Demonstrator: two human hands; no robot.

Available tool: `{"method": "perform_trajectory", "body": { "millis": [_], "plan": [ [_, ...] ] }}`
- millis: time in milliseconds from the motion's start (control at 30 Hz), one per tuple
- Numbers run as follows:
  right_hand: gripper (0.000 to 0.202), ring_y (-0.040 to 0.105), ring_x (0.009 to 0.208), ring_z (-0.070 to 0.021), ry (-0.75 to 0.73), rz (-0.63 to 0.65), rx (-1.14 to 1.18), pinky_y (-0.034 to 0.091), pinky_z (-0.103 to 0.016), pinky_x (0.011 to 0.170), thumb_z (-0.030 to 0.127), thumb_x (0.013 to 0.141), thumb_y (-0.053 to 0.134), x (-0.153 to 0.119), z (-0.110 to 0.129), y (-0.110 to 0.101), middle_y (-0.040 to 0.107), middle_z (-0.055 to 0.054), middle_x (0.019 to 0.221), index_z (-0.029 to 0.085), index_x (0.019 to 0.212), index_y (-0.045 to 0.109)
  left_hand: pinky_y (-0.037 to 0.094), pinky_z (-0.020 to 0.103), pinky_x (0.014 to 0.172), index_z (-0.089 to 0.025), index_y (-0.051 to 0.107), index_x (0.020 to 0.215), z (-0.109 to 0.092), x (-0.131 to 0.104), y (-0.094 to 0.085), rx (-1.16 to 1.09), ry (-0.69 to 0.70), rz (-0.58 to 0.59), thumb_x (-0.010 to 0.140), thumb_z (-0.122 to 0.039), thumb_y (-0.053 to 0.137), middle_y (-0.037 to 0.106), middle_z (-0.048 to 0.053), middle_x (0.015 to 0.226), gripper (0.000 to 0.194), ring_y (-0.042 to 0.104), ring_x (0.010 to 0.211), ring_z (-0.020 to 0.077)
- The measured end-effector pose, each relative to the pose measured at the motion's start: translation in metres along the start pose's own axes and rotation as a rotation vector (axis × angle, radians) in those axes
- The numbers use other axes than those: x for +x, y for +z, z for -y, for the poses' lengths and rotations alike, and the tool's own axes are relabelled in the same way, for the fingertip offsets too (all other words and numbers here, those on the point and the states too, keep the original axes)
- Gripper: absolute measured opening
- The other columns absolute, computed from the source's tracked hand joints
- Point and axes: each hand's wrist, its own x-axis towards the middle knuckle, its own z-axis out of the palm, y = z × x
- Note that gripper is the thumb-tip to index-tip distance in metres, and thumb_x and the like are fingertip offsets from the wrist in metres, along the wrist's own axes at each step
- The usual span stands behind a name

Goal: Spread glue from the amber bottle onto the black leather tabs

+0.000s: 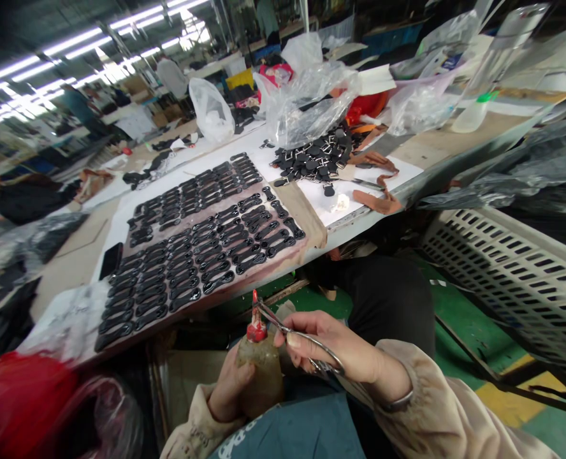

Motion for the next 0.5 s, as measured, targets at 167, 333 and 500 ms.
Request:
{"method": "perform_trajectory", "body": {
  "millis": [167, 333, 500],
  "plan": [
    [0.053, 0.036, 0.054, -0.0053, -0.018, -0.010, 0.020, 0.027, -0.018, 0.049, 0.061, 0.083, 0.064, -0.001, -0.002, 0.000, 0.047, 0.003, 0.069, 0.011, 0.099, 0.059, 0.045, 0.030, 0.074, -0.013, 0.062, 0.111, -0.002, 0.001, 0.002, 0.041, 0.043, -0.030, 0.074, -0.051, 0.069, 0.066, 0.008, 0.096, 0.054, 0.057, 0.083, 0.0206],
    [0.055, 0.035, 0.054, -0.0059, -0.046, -0.053, -0.012, 0.024, -0.019, 0.048, 0.063, 0.081, 0.065, 0.001, -0.005, 0.001, 0.046, 0.002, 0.067, 0.011, 0.097, 0.059, 0.046, 0.032, 0.080, -0.013, 0.063, 0.113, -0.001, -0.001, 0.004, 0.155, 0.050, -0.073, 0.073, -0.054, 0.070, 0.066, 0.009, 0.100, 0.058, 0.058, 0.090, 0.0237],
    [0.055, 0.036, 0.054, -0.0058, -0.098, -0.136, -0.014, 0.026, -0.019, 0.049, 0.063, 0.077, 0.069, 0.003, -0.012, 0.007, 0.047, 0.002, 0.067, 0.011, 0.095, 0.061, 0.047, 0.033, 0.081, -0.015, 0.062, 0.113, 0.003, -0.005, 0.007, 0.163, 0.041, -0.081, 0.076, -0.053, 0.068, 0.066, 0.008, 0.097, 0.053, 0.059, 0.090, 0.0243]
  ]
}}
